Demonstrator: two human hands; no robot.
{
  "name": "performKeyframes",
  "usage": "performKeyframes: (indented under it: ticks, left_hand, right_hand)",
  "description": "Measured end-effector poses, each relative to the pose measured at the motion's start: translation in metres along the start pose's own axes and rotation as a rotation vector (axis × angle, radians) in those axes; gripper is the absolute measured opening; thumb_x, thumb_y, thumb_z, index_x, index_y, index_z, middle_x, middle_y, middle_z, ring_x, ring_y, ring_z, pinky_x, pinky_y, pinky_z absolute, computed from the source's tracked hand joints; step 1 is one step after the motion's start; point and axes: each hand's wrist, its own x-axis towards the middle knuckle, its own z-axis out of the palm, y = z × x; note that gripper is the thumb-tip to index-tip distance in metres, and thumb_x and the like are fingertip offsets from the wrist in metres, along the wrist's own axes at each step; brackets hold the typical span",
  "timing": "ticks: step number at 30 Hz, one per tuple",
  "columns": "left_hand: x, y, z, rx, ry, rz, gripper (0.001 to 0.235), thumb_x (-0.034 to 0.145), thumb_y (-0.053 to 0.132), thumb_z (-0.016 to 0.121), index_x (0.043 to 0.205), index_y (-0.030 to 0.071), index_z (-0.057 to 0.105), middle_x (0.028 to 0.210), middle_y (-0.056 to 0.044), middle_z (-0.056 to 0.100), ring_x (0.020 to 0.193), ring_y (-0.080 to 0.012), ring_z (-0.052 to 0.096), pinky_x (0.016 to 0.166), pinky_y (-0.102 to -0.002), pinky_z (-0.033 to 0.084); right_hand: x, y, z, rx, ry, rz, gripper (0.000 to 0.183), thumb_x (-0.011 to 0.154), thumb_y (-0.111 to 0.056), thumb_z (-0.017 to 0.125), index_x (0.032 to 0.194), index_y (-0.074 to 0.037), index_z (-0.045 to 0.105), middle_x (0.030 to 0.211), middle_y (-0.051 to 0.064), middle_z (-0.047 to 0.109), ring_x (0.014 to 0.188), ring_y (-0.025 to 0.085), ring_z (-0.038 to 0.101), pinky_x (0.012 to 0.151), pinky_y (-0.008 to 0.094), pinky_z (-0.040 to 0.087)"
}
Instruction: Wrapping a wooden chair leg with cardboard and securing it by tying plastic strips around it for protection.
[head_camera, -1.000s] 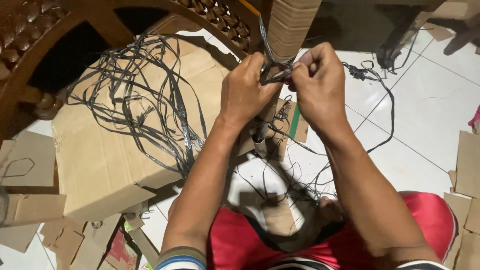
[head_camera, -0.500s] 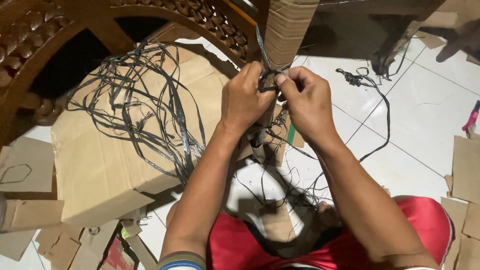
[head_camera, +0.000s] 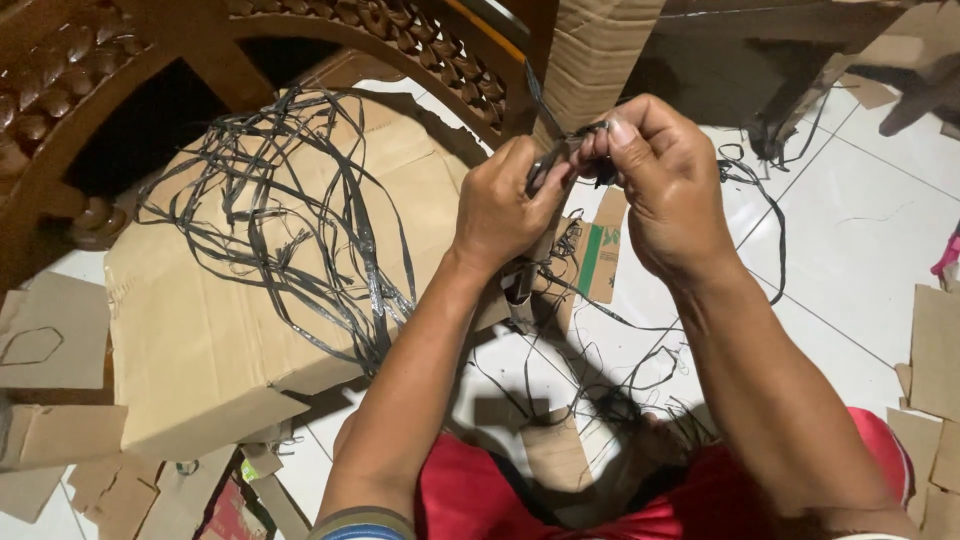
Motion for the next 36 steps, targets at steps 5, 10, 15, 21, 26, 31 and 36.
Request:
performKeyframes:
  ticks: [5, 10, 15, 21, 26, 31, 36]
  left_hand:
    - [0.002, 0.009, -0.005, 0.022, -0.069, -0.053, 0.033, 0.101, 0.029, 0.062, 0.084, 0.007, 0.045, 0.071, -0.007, 0.050, 0.058, -0.0240, 0.047, 0.050, -0.039, 0.038]
    - [0.003, 0.016, -0.006, 0.018, -0.005, -0.081, 0.029, 0.098, 0.027, 0.070, 0.081, 0.008, 0.055, 0.065, -0.005, 0.053, 0.057, -0.0219, 0.049, 0.051, -0.038, 0.039]
    - [-0.010, -0.007, 0.001, -0.039, -0.048, -0.065, 0.040, 0.100, 0.032, 0.067, 0.072, 0.010, 0.047, 0.063, 0.001, 0.043, 0.054, -0.0136, 0.036, 0.043, -0.033, 0.030]
    - [-0.010, -0.010, 0.003, -0.029, -0.066, -0.040, 0.040, 0.105, 0.032, 0.057, 0.073, 0.008, 0.050, 0.064, -0.002, 0.046, 0.053, -0.0163, 0.041, 0.043, -0.035, 0.032]
    - [0.001, -0.039, -0.015, -0.038, -0.109, 0.017, 0.048, 0.110, 0.036, 0.046, 0.071, 0.008, 0.054, 0.061, 0.000, 0.048, 0.048, -0.0134, 0.045, 0.035, -0.028, 0.037]
    - [0.014, -0.032, -0.051, 0.003, -0.193, 0.059, 0.049, 0.110, 0.023, 0.054, 0.063, 0.010, 0.054, 0.056, 0.000, 0.051, 0.046, -0.0124, 0.050, 0.039, -0.025, 0.040]
    - [0.024, 0.016, -0.063, -0.085, -0.111, -0.046, 0.051, 0.109, 0.022, 0.054, 0.062, 0.012, 0.037, 0.056, 0.002, 0.033, 0.049, -0.0127, 0.031, 0.045, -0.031, 0.024]
  right_hand:
    - [0.014, -0.016, -0.007, -0.114, -0.015, -0.040, 0.023, 0.108, -0.028, 0.058, 0.092, -0.012, 0.055, 0.085, -0.001, 0.056, 0.066, 0.006, 0.042, 0.060, 0.020, 0.036]
    - [0.024, -0.027, -0.012, -0.197, -0.050, -0.019, 0.027, 0.109, -0.034, 0.053, 0.091, -0.014, 0.052, 0.070, -0.006, 0.041, 0.056, 0.003, 0.031, 0.046, 0.021, 0.022]
    - [0.013, -0.014, -0.024, -0.152, -0.015, 0.011, 0.027, 0.111, -0.033, 0.053, 0.089, -0.017, 0.052, 0.074, -0.006, 0.046, 0.064, 0.006, 0.040, 0.056, 0.021, 0.032]
    - [0.012, -0.015, -0.016, -0.098, -0.196, -0.216, 0.030, 0.113, -0.033, 0.046, 0.095, -0.008, 0.048, 0.112, 0.011, 0.062, 0.071, 0.012, 0.055, 0.055, 0.021, 0.043]
    - [0.031, -0.013, -0.025, -0.002, -0.244, -0.140, 0.033, 0.113, -0.033, 0.042, 0.088, -0.013, 0.036, 0.074, 0.007, 0.040, 0.056, 0.011, 0.031, 0.045, 0.021, 0.026]
    - [0.039, 0.008, -0.032, -0.009, -0.223, -0.133, 0.036, 0.111, -0.039, 0.046, 0.088, -0.014, 0.035, 0.070, 0.006, 0.038, 0.055, 0.010, 0.027, 0.044, 0.022, 0.024]
    - [0.029, 0.016, -0.020, 0.024, -0.101, -0.184, 0.032, 0.111, -0.040, 0.044, 0.089, -0.016, 0.038, 0.072, 0.002, 0.042, 0.056, 0.008, 0.030, 0.044, 0.022, 0.026]
